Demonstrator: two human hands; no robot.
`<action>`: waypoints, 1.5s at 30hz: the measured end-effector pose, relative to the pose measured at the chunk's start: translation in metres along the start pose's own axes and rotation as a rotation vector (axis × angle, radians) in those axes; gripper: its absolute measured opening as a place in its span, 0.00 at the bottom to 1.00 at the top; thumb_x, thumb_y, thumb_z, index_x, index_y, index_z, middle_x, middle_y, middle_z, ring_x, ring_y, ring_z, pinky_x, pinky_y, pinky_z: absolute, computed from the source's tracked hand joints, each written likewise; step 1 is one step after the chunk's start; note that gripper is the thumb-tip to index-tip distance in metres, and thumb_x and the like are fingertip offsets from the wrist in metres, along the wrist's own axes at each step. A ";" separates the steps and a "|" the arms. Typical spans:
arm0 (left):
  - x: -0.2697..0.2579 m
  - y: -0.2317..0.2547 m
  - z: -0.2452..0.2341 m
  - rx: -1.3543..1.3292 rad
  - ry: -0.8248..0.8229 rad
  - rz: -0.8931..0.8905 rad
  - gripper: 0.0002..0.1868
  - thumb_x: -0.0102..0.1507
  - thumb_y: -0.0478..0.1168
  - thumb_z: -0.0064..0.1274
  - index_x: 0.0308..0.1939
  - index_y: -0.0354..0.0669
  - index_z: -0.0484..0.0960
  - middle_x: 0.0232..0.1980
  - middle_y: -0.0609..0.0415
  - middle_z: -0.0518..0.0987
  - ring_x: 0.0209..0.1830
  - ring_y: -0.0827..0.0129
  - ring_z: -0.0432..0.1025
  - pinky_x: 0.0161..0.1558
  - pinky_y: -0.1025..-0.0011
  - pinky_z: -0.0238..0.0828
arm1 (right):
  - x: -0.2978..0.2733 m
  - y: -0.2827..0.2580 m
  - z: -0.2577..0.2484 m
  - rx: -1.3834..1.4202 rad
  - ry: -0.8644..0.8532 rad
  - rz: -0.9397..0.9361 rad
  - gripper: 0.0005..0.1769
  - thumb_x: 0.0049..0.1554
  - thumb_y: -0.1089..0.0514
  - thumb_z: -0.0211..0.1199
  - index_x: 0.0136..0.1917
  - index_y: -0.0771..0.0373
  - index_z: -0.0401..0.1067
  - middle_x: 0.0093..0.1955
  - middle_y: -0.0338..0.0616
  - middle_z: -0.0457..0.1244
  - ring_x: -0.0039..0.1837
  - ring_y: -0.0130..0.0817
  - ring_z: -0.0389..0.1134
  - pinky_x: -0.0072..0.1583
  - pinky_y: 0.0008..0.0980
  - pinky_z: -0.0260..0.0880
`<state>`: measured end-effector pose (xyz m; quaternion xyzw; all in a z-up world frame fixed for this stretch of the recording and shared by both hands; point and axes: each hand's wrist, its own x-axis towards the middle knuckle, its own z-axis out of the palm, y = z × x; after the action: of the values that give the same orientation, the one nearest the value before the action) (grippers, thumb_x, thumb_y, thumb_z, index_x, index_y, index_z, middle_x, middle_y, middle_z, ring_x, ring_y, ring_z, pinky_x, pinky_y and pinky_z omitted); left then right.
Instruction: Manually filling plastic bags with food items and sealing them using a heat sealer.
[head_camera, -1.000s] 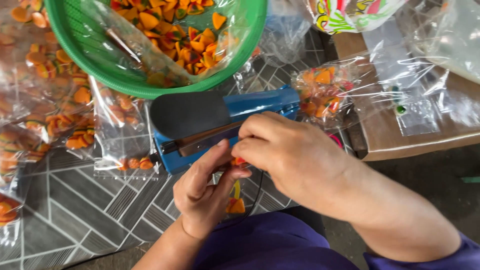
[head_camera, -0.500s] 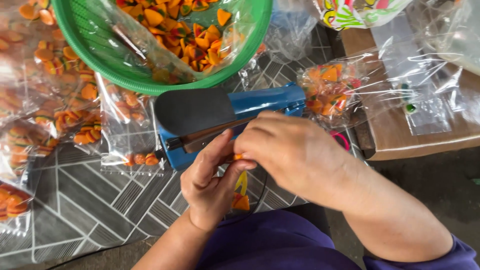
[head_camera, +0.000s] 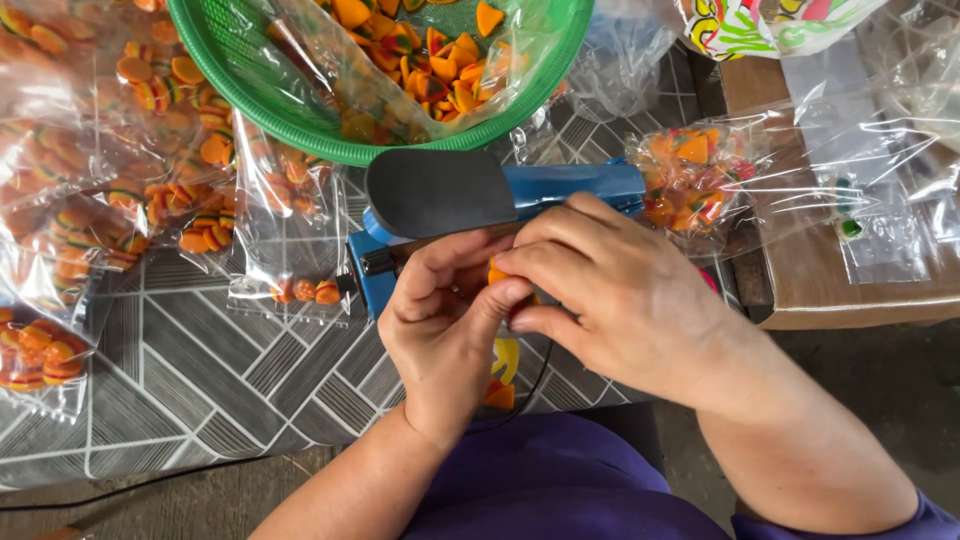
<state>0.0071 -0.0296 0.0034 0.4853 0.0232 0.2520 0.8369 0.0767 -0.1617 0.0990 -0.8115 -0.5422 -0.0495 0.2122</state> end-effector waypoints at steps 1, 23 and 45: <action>-0.001 0.000 0.001 -0.024 0.010 -0.017 0.20 0.61 0.30 0.64 0.55 0.34 0.76 0.51 0.39 0.83 0.49 0.61 0.82 0.50 0.71 0.85 | 0.001 -0.004 0.004 -0.043 0.044 0.012 0.14 0.54 0.65 0.73 0.52 0.65 0.72 0.51 0.45 0.63 0.52 0.45 0.65 0.52 0.41 0.70; -0.011 0.001 -0.029 0.458 -0.516 -0.217 0.25 0.61 0.34 0.65 0.61 0.48 0.78 0.49 0.61 0.86 0.50 0.78 0.82 0.53 0.80 0.79 | -0.010 -0.005 -0.014 0.413 0.066 0.254 0.21 0.54 0.65 0.74 0.35 0.57 0.61 0.34 0.35 0.62 0.35 0.25 0.60 0.39 0.23 0.62; -0.004 0.051 -0.013 0.290 -0.208 -0.121 0.10 0.67 0.40 0.55 0.45 0.37 0.82 0.46 0.47 0.84 0.41 0.63 0.84 0.45 0.74 0.85 | -0.022 -0.022 0.027 0.577 0.285 0.528 0.02 0.57 0.64 0.68 0.43 0.66 0.77 0.42 0.43 0.70 0.44 0.28 0.71 0.47 0.22 0.72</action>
<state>-0.0206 -0.0010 0.0380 0.6222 0.0017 0.1437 0.7695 0.0435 -0.1632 0.0742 -0.8150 -0.2722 0.0486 0.5093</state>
